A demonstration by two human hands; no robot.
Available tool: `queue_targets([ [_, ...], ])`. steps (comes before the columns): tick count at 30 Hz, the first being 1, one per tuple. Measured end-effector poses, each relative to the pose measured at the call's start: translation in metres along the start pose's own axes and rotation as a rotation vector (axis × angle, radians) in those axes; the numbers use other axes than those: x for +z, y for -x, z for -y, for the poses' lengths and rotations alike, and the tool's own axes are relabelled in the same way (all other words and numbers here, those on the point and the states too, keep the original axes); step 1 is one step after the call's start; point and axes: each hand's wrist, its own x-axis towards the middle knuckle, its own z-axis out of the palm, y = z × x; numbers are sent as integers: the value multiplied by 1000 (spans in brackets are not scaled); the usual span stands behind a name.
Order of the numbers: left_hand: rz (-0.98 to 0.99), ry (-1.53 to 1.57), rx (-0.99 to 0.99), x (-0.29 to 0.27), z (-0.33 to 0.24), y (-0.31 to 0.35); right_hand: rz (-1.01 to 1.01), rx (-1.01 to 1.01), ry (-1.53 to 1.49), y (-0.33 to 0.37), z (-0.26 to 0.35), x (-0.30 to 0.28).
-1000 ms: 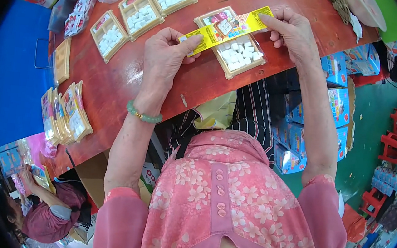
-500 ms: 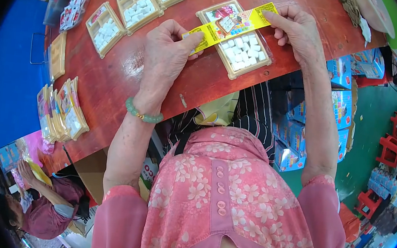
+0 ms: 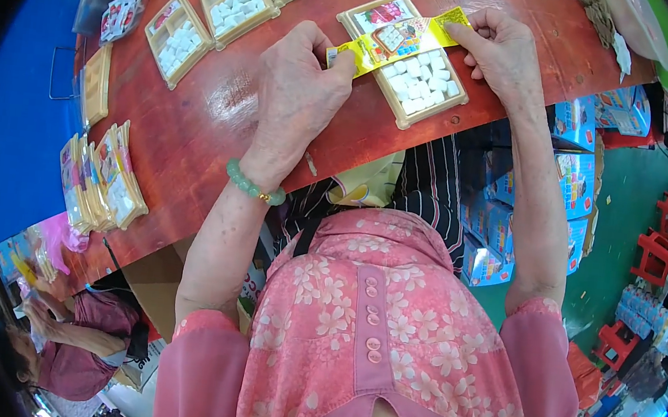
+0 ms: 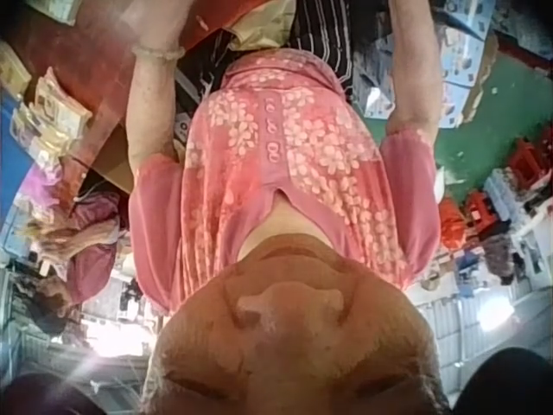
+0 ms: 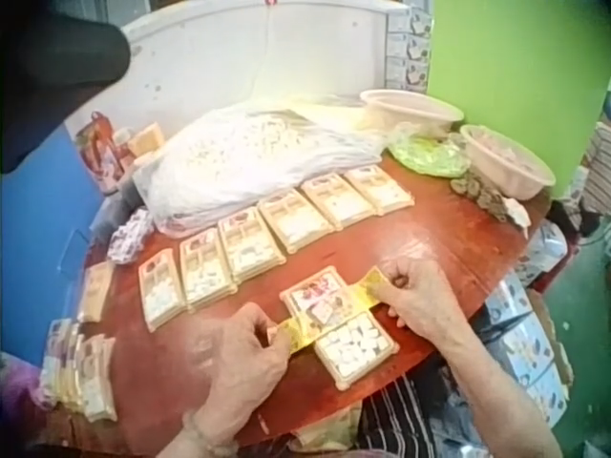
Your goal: Applying labels to small plastic trays containing candy.
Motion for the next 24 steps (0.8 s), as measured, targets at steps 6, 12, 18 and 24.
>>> queue_targets([
  [6, 9, -157, 24, -2, -12, -1, -14, 1, 50, 0, -1, 1],
  [12, 8, -255, 0, 0, -22, -2, -68, -77, 182, 2, 0, 6],
  [18, 49, -326, -40, 1, -23, -8, -123, -157, 331, 3, 0, 5],
  [24, 77, -381, -23, 0, -24, -11, -322, -272, 394, 13, 4, 10],
])
